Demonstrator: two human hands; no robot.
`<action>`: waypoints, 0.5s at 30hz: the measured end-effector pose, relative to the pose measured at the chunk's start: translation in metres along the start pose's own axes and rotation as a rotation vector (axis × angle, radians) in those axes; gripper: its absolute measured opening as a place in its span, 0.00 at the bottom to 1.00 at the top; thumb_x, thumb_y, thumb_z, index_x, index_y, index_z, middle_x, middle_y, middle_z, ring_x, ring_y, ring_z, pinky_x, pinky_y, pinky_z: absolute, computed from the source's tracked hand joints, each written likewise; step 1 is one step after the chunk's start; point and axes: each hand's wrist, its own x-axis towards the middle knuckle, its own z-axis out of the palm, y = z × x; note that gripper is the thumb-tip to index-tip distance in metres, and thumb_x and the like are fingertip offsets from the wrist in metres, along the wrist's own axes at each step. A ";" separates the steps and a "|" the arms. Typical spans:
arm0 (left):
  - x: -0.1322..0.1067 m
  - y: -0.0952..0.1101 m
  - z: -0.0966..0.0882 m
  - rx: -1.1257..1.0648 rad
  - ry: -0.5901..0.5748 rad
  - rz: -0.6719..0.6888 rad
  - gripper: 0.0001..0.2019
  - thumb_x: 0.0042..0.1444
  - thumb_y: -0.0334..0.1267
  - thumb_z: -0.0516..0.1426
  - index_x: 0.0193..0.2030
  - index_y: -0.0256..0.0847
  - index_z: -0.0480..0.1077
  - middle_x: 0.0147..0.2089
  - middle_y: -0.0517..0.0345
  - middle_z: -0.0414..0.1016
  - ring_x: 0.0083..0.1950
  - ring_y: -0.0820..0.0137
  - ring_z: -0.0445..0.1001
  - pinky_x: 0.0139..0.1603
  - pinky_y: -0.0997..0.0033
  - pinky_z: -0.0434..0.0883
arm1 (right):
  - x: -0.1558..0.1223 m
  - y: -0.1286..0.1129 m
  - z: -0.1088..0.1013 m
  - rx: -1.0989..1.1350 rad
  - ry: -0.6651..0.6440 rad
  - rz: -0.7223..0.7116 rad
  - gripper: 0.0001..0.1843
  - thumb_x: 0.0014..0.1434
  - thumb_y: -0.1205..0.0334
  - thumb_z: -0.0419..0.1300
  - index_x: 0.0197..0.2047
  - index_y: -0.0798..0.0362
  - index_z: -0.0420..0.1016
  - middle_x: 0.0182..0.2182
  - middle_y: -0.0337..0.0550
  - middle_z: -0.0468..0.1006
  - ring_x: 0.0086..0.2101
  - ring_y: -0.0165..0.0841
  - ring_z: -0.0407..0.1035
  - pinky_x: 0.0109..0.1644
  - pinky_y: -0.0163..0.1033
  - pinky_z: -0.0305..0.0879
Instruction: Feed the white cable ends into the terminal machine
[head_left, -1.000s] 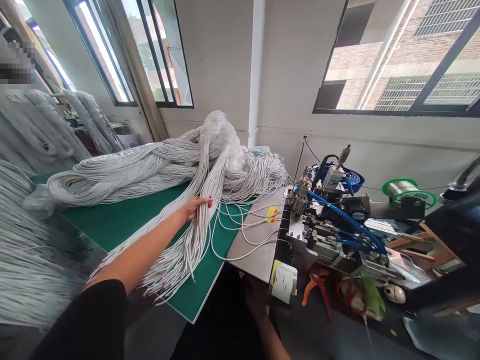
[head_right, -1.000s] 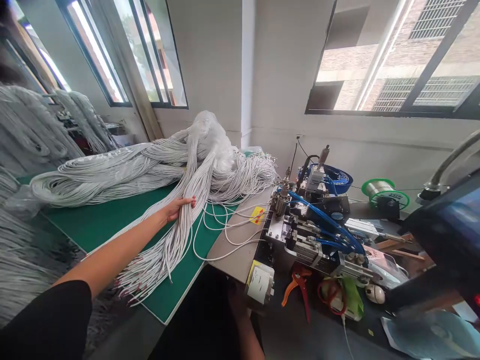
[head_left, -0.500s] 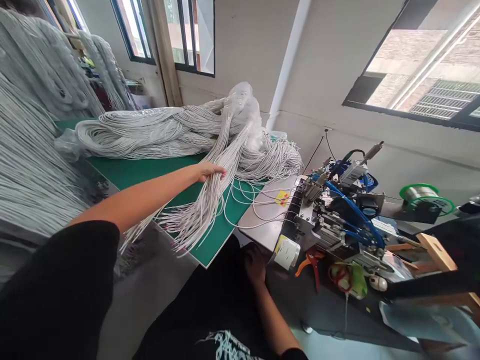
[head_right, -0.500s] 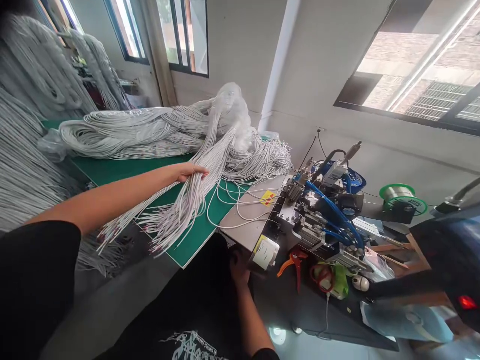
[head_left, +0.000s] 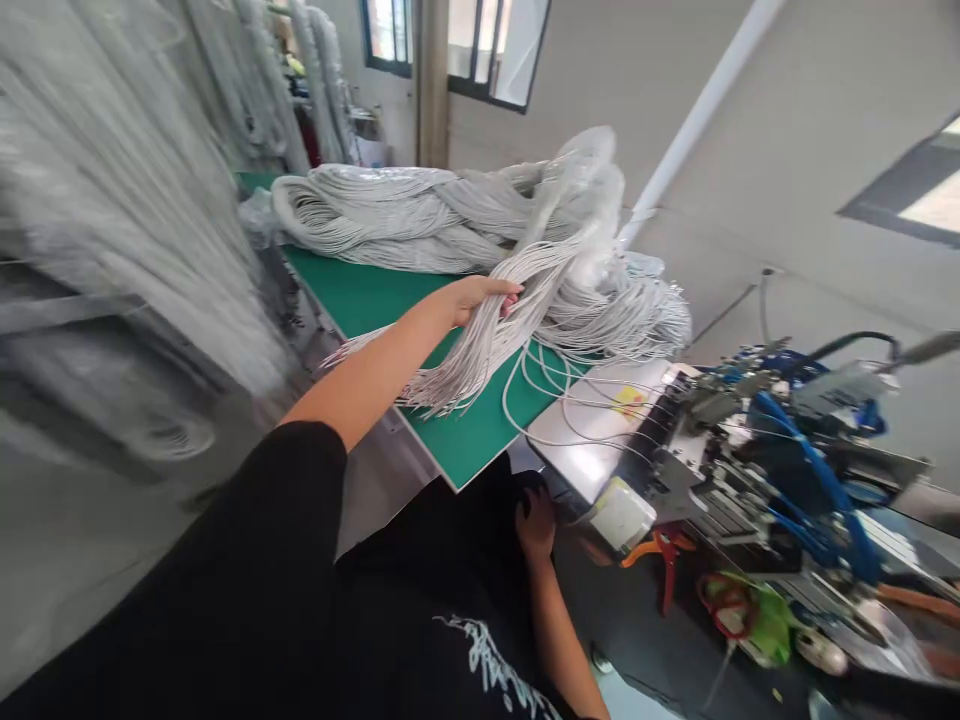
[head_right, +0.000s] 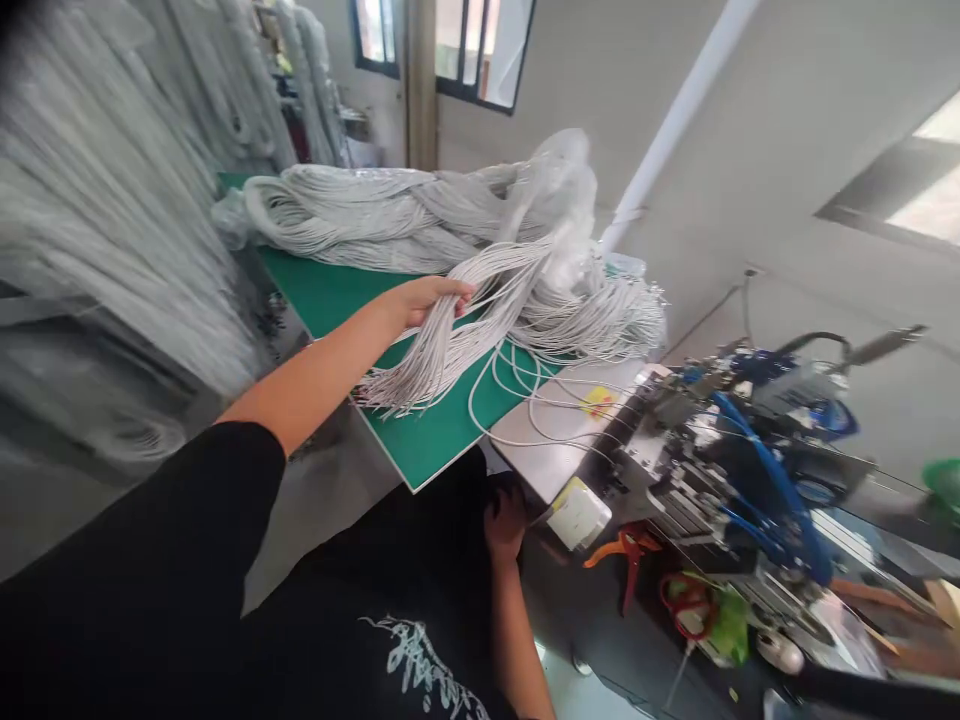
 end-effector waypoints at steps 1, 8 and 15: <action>-0.001 0.000 -0.003 0.037 -0.002 0.011 0.06 0.47 0.27 0.64 0.27 0.33 0.70 0.22 0.59 0.70 0.24 0.76 0.69 0.32 0.74 0.70 | -0.003 -0.002 -0.001 -0.017 -0.019 -0.009 0.25 0.57 0.62 0.50 0.56 0.63 0.71 0.60 0.61 0.63 0.60 0.47 0.57 0.63 0.48 0.53; -0.003 -0.015 -0.014 0.084 -0.087 0.094 0.08 0.43 0.30 0.66 0.27 0.32 0.71 0.23 0.57 0.71 0.27 0.73 0.71 0.34 0.70 0.71 | -0.033 -0.022 -0.026 0.020 -0.220 -0.009 0.25 0.57 0.59 0.53 0.54 0.61 0.72 0.63 0.61 0.59 0.63 0.50 0.50 0.63 0.55 0.52; -0.004 -0.042 -0.011 0.140 -0.226 0.100 0.08 0.45 0.34 0.66 0.27 0.32 0.72 0.25 0.56 0.71 0.31 0.72 0.71 0.39 0.69 0.68 | -0.064 -0.082 -0.160 0.620 -0.718 -0.268 0.24 0.61 0.50 0.54 0.57 0.50 0.70 0.52 0.50 0.75 0.51 0.42 0.70 0.56 0.47 0.66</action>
